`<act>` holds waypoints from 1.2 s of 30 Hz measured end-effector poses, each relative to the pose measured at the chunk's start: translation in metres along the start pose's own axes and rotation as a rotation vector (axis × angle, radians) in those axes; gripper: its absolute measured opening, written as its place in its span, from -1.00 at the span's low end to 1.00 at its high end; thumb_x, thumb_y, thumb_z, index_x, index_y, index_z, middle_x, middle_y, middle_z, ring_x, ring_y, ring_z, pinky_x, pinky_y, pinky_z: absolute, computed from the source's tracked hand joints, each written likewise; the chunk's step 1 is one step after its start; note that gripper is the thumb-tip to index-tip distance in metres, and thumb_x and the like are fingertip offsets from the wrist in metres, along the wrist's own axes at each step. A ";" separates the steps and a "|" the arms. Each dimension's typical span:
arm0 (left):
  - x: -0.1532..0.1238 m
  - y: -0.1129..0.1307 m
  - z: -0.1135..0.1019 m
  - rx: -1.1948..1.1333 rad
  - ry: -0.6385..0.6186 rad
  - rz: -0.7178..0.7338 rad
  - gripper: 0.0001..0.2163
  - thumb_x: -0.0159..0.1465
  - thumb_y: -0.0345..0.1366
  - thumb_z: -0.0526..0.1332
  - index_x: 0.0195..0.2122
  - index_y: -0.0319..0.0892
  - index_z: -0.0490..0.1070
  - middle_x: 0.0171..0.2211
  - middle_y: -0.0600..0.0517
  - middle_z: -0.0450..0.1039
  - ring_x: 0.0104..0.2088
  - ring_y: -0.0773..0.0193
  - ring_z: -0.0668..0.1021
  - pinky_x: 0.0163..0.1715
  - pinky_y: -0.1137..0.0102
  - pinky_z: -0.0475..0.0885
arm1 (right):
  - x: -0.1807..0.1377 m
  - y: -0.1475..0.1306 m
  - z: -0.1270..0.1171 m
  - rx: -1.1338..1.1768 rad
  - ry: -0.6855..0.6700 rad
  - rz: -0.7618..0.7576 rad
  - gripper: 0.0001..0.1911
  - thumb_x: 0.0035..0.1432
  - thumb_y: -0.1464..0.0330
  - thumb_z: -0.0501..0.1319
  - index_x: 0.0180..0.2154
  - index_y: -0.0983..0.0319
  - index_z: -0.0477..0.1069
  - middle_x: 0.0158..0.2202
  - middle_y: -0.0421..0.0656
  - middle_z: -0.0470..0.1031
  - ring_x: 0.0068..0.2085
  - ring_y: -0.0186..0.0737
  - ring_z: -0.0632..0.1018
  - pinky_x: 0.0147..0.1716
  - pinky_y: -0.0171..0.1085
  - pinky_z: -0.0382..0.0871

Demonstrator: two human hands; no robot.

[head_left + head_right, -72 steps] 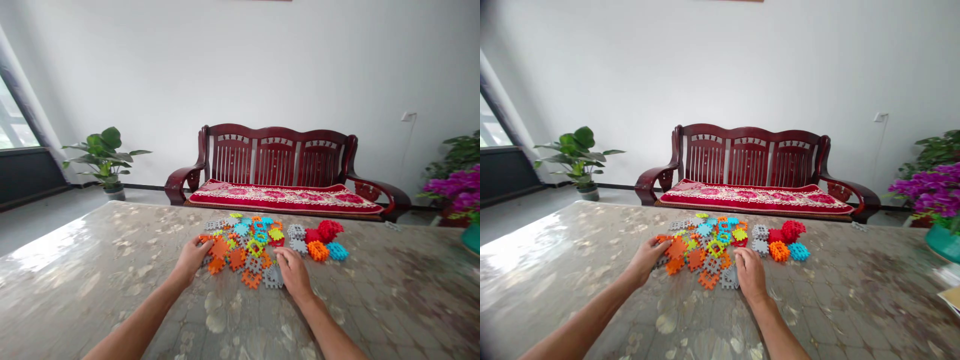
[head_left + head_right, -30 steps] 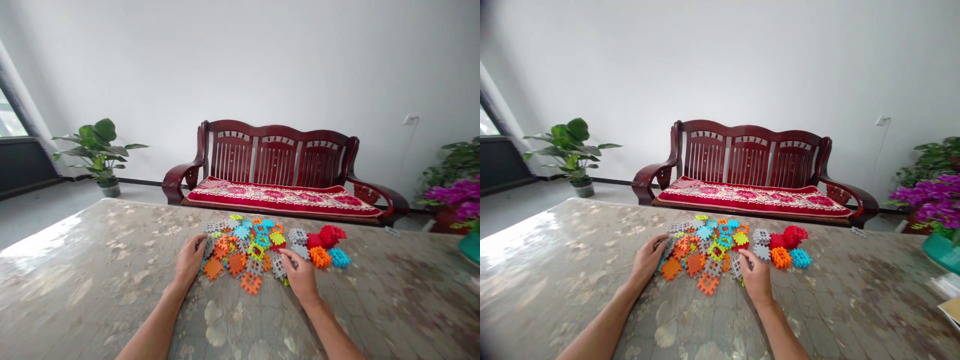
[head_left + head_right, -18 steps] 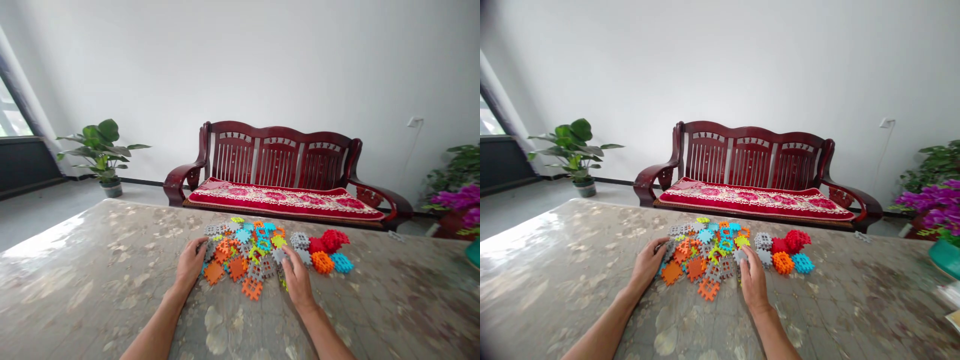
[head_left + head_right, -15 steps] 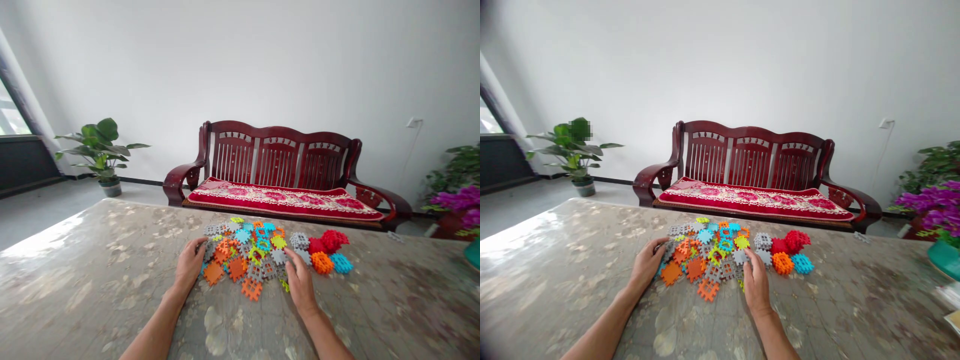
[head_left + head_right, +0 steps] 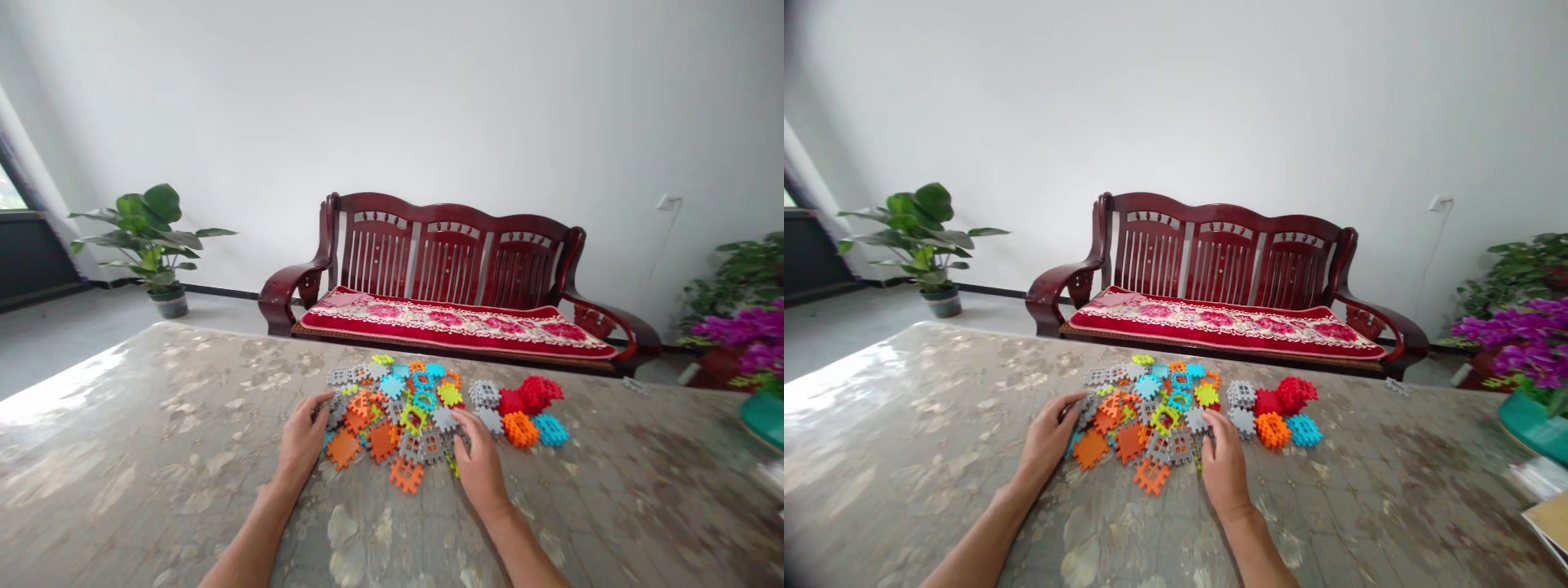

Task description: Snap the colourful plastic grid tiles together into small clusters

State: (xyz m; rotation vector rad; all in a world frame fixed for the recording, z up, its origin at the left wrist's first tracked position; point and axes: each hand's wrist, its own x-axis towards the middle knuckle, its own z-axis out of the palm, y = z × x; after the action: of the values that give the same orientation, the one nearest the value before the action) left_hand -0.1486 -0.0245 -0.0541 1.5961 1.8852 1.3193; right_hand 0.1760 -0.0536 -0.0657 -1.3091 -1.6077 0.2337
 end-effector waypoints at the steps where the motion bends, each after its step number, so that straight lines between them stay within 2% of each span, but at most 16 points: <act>1: -0.001 -0.001 0.000 0.000 -0.001 0.004 -0.67 0.18 -0.17 0.06 -0.14 -0.12 0.51 -0.15 -0.04 0.55 -0.11 0.13 0.53 -0.03 0.27 0.40 | 0.000 -0.001 0.001 -0.035 -0.006 -0.017 -0.58 0.06 0.48 0.07 -0.04 0.19 0.43 0.00 -0.04 0.48 0.06 -0.07 0.46 0.11 0.04 0.33; 4: -0.001 -0.003 0.001 0.007 0.005 0.012 -0.69 0.17 -0.18 0.07 -0.16 -0.11 0.52 -0.16 -0.03 0.55 -0.12 0.13 0.54 -0.04 0.28 0.41 | -0.001 -0.002 0.003 -0.068 -0.009 -0.002 -0.59 0.06 0.46 0.08 -0.02 0.18 0.41 0.00 -0.03 0.48 0.04 -0.06 0.46 0.08 0.03 0.35; 9: 0.004 -0.001 0.000 0.040 0.013 0.014 -0.69 0.17 -0.20 0.08 -0.15 -0.11 0.52 -0.16 -0.03 0.55 -0.14 0.14 0.55 -0.06 0.29 0.42 | 0.002 0.001 0.005 0.023 0.000 0.065 -0.64 0.11 0.43 0.03 -0.07 0.19 0.44 -0.06 -0.02 0.49 -0.04 -0.11 0.50 -0.07 -0.10 0.45; 15: 0.009 0.000 0.000 0.096 0.010 -0.005 -0.69 0.19 -0.25 0.08 -0.12 -0.12 0.52 -0.14 -0.03 0.53 -0.15 0.17 0.54 -0.06 0.31 0.42 | 0.003 0.007 0.006 0.059 -0.007 0.057 -0.61 0.10 0.43 0.04 -0.06 0.20 0.45 -0.01 -0.03 0.48 0.04 -0.09 0.45 0.01 -0.07 0.39; 24: 0.011 -0.003 0.000 0.155 0.005 -0.003 -0.70 0.21 -0.32 0.08 -0.09 -0.14 0.50 -0.10 -0.04 0.53 -0.11 0.20 0.54 -0.03 0.33 0.40 | 0.003 0.012 0.006 0.008 -0.021 0.017 -0.66 0.13 0.36 0.07 -0.07 0.21 0.45 -0.03 -0.01 0.50 0.02 -0.06 0.47 0.01 -0.02 0.37; 31: 0.011 0.002 0.003 0.203 -0.062 0.056 -0.67 0.25 -0.26 0.05 -0.02 -0.14 0.47 0.00 -0.06 0.50 0.02 0.18 0.50 0.07 0.31 0.35 | 0.005 0.000 0.001 -0.105 -0.031 -0.046 -0.66 0.12 0.41 0.06 -0.09 0.22 0.46 -0.02 -0.03 0.52 0.04 -0.08 0.46 0.09 -0.03 0.29; 36: 0.008 0.008 0.003 0.251 -0.154 0.113 -0.60 0.30 -0.18 -0.01 0.09 -0.11 0.40 0.12 -0.04 0.43 0.10 0.17 0.47 0.13 0.30 0.30 | 0.019 -0.020 -0.011 -0.245 -0.162 -0.033 -0.64 0.09 0.49 0.08 -0.10 0.18 0.49 -0.02 -0.09 0.53 0.05 -0.09 0.44 0.10 -0.08 0.26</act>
State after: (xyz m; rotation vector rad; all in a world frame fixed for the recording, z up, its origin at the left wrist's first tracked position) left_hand -0.1443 -0.0160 -0.0470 1.8933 1.9519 0.9980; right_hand 0.1741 -0.0504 -0.0358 -1.4786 -1.8381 0.1282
